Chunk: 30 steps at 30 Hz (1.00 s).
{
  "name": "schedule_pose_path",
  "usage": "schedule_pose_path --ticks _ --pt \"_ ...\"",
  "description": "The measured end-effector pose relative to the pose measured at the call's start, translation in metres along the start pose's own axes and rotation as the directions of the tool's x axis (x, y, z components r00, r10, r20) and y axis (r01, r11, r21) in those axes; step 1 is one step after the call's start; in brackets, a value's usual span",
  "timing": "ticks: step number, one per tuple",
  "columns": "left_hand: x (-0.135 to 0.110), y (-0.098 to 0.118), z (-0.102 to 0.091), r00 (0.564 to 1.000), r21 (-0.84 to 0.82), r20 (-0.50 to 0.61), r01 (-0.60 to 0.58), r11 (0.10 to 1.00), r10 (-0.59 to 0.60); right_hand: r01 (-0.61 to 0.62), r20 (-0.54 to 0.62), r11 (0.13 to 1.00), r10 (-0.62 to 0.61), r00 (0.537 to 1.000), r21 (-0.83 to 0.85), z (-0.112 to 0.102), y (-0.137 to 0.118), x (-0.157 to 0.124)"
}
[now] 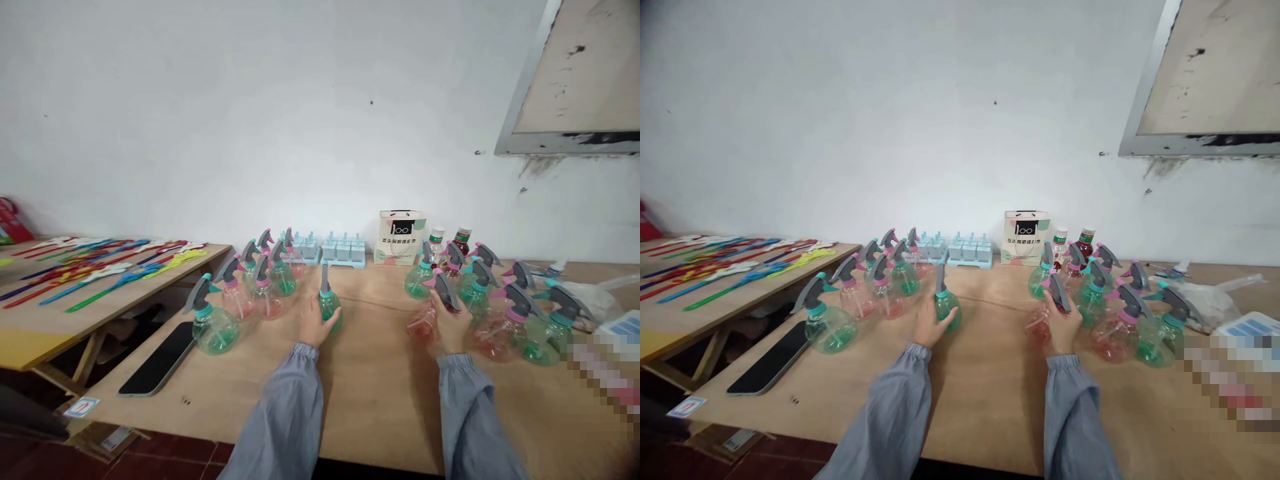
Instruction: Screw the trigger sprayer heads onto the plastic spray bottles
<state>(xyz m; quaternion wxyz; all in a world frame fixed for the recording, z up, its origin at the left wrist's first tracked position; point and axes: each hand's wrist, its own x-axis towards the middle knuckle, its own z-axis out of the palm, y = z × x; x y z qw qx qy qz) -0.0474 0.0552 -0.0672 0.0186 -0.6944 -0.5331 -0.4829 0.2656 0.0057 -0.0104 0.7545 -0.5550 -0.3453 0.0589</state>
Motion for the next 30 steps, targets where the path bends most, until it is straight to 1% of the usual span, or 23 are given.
schedule_pose_path --ticks 2,5,8,10,12,14,16,18,20,24,26,30 --pt "0.0 -0.002 0.001 1.0 -0.014 -0.015 -0.014 1.0 0.014 0.047 0.035 0.998 -0.046 0.998 -0.048 -0.007 0.008 0.008" --pt "0.001 -0.005 0.002 0.999 -0.05 -0.013 -0.052 0.997 0.052 0.114 0.1 0.988 -0.104 0.99 -0.102 -0.008 0.021 0.012" --pt "0.002 -0.005 0.001 0.998 -0.078 -0.002 -0.068 0.995 0.068 0.234 0.085 0.967 -0.226 0.97 -0.102 -0.008 0.032 0.009" --pt "0.001 -0.005 0.0 0.999 -0.071 0.002 -0.054 0.996 0.054 0.352 0.041 0.932 -0.349 0.936 -0.092 -0.012 0.037 0.004" --pt "0.001 -0.004 0.001 0.999 -0.065 0.004 -0.036 0.997 0.037 0.465 0.013 0.876 -0.467 0.884 -0.131 -0.018 0.043 -0.002" --pt "0.001 -0.003 0.001 1.0 -0.07 0.005 -0.024 0.997 0.024 0.531 0.057 0.818 -0.533 0.844 -0.22 -0.024 0.049 -0.009" --pt "0.001 -0.001 0.0 1.0 -0.076 0.007 -0.019 0.997 0.02 0.556 0.134 0.775 -0.543 0.829 -0.298 -0.028 0.055 -0.016" --pt "0.001 -0.001 0.0 1.0 -0.079 0.009 -0.02 0.997 0.02 0.559 0.186 0.753 -0.529 0.828 -0.347 -0.028 0.061 -0.021" --pt "0.001 -0.001 0.0 1.0 -0.08 0.019 -0.019 0.997 0.02 0.536 0.18 0.744 -0.51 0.841 -0.399 -0.026 0.064 -0.022" --pt "0.001 -0.002 0.002 1.0 -0.068 0.016 -0.01 0.998 0.011 0.451 0.133 0.747 -0.447 0.884 -0.489 -0.017 0.072 -0.015" --pt "0.001 -0.002 0.002 1.0 -0.064 0.009 -0.014 0.998 0.015 0.439 0.134 0.74 -0.436 0.89 -0.509 -0.012 0.076 -0.01" --pt "0.0 -0.002 0.001 1.0 -0.072 0.004 -0.021 0.997 0.022 0.445 0.145 0.715 -0.442 0.885 -0.539 -0.004 0.086 -0.001"
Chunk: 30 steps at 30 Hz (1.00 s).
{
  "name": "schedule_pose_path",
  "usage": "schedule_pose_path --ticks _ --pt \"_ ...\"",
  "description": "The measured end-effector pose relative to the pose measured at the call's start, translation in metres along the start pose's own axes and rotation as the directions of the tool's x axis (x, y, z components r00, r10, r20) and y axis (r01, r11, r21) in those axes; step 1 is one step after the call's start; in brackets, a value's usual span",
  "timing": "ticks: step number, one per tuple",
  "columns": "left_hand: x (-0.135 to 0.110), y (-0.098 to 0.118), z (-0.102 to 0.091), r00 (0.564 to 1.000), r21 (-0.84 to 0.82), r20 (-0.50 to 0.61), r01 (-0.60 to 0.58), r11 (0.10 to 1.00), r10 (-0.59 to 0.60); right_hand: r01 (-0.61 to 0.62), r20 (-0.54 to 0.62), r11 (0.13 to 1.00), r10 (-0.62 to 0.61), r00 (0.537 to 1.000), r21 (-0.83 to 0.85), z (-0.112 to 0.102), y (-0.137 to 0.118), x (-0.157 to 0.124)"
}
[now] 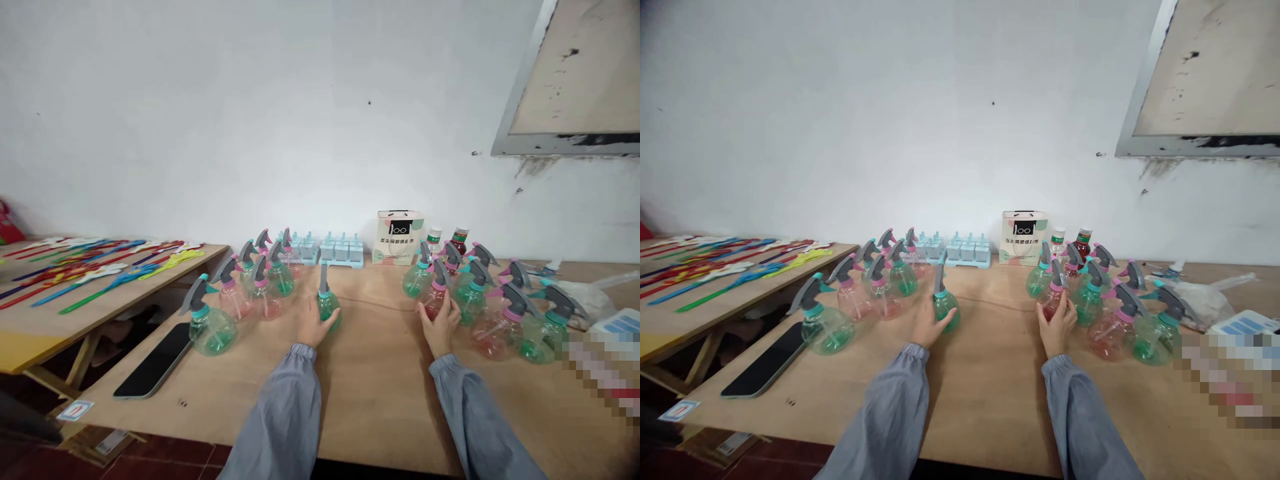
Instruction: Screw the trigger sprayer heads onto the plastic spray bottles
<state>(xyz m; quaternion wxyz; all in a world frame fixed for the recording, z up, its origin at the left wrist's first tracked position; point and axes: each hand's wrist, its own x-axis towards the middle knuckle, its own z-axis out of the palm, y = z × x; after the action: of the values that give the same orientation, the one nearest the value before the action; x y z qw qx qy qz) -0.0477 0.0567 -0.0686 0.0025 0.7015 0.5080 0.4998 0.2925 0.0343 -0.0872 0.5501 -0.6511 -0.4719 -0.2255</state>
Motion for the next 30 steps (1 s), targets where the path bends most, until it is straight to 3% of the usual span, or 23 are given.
schedule_pose_path --ticks 10,13,17,20,22,25,27,28,29,30 --pt "0.001 -0.002 0.0 1.0 -0.014 -0.009 -0.015 1.0 0.014 0.013 0.008 1.0 -0.013 1.0 0.011 0.012 0.007 0.007" --pt "0.0 0.002 -0.001 1.0 -0.034 0.011 0.008 0.999 -0.007 -0.004 -0.054 1.0 0.005 0.999 0.021 0.006 0.002 0.007" --pt "-0.007 0.015 0.001 0.997 -0.09 0.081 0.015 0.996 -0.008 0.126 -0.121 0.979 -0.107 0.987 0.161 -0.007 -0.018 -0.005" --pt "-0.016 0.033 0.004 0.98 -0.133 0.2 0.008 0.991 0.019 0.234 -0.008 0.902 -0.248 0.969 0.362 -0.014 -0.048 -0.02" --pt "-0.022 0.048 0.005 0.949 -0.152 0.309 -0.022 0.988 0.069 0.208 0.081 0.851 -0.279 0.957 0.482 -0.016 -0.072 -0.029" --pt "-0.028 0.066 0.003 0.851 -0.2 0.47 -0.157 0.967 0.235 0.088 0.209 0.783 -0.271 0.939 0.616 -0.017 -0.104 -0.032" --pt "-0.028 0.07 -0.001 0.778 -0.235 0.515 -0.276 0.932 0.361 -0.006 0.284 0.747 -0.245 0.927 0.664 -0.018 -0.118 -0.03" --pt "-0.026 0.068 -0.004 0.767 -0.239 0.498 -0.326 0.915 0.403 -0.054 0.322 0.733 -0.23 0.918 0.678 -0.018 -0.122 -0.027" --pt "-0.024 0.063 -0.008 0.792 -0.22 0.446 -0.355 0.909 0.417 -0.101 0.362 0.719 -0.22 0.906 0.688 -0.019 -0.126 -0.025" --pt "-0.02 0.055 -0.013 0.846 -0.179 0.355 -0.356 0.917 0.398 -0.143 0.399 0.703 -0.214 0.891 0.696 -0.019 -0.128 -0.023"
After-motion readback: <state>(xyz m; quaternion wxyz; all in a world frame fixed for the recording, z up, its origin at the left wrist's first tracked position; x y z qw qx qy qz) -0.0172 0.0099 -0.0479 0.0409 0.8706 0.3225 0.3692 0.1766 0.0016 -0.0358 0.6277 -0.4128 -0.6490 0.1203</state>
